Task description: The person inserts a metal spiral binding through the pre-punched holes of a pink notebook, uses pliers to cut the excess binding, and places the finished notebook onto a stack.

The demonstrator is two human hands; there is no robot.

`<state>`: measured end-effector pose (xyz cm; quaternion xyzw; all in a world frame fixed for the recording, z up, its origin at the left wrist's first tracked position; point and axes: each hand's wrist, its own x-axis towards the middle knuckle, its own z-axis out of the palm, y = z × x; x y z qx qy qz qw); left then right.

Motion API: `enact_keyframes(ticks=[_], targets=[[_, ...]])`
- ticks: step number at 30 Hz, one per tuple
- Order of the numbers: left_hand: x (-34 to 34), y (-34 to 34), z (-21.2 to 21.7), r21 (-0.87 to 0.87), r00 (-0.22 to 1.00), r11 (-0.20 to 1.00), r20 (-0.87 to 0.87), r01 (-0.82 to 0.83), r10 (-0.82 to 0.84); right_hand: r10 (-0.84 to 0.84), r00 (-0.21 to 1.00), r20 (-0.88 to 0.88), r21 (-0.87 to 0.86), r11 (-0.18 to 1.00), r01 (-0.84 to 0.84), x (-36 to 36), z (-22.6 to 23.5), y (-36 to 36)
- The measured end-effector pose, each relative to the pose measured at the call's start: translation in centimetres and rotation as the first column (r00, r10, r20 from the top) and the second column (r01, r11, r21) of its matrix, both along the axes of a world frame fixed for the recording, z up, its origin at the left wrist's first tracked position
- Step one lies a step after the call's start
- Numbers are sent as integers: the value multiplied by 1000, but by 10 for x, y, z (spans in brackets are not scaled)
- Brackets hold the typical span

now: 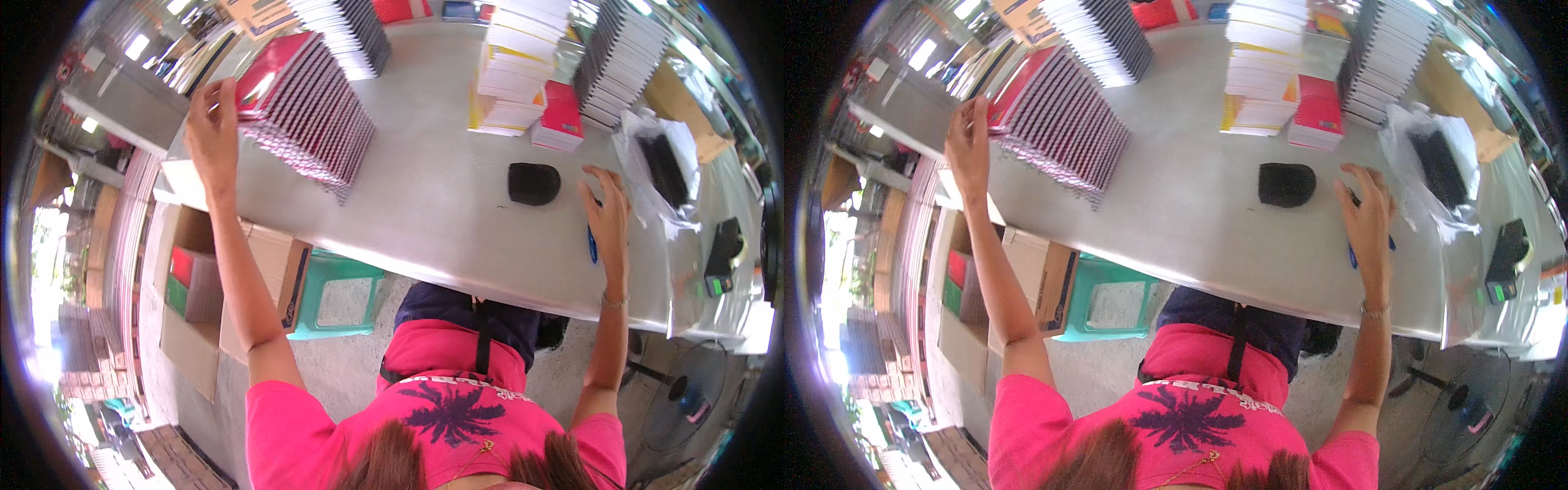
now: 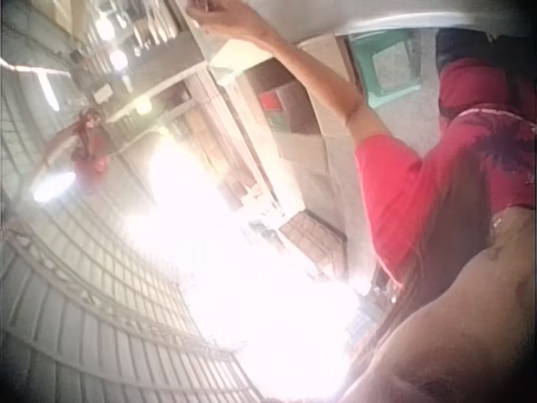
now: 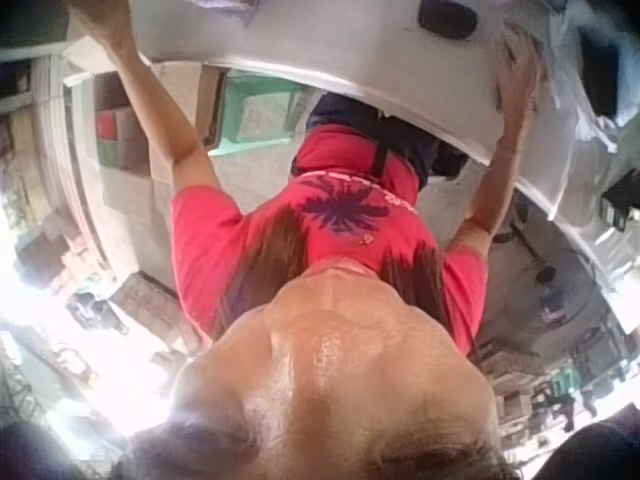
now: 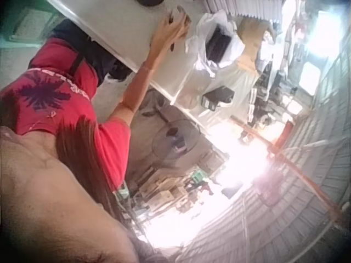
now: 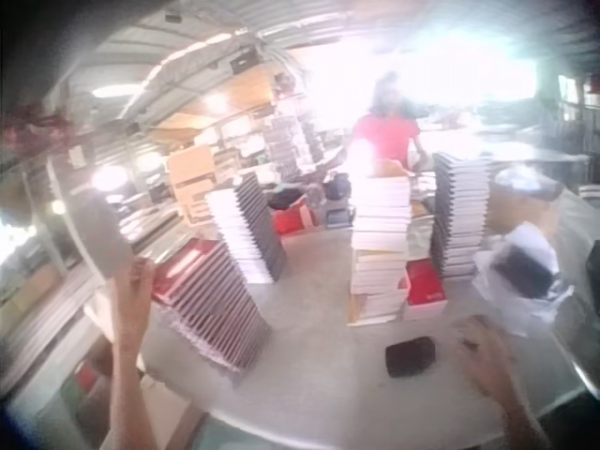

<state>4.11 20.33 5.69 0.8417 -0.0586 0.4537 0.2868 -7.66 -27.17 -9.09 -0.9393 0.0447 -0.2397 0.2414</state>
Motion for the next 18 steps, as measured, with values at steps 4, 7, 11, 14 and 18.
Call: enact_keyframes(ticks=[4,7,11,14,18], targets=[[-17,8,0,43,997,996,-33,-73,74,54,979,198,-31,998,-48,47,7,4],[-33,-7,4,117,984,986,145,-122,105,142,943,301,-86,989,-122,81,-1,2],[-56,-59,-6,139,980,985,183,-106,79,182,946,267,-199,971,-131,106,-20,-14],[-73,-87,-33,92,981,988,143,121,-133,185,968,170,-237,961,-142,104,-17,-12],[-83,-126,-79,-193,896,895,-116,402,-428,143,985,92,-256,960,-115,88,-1,0]])
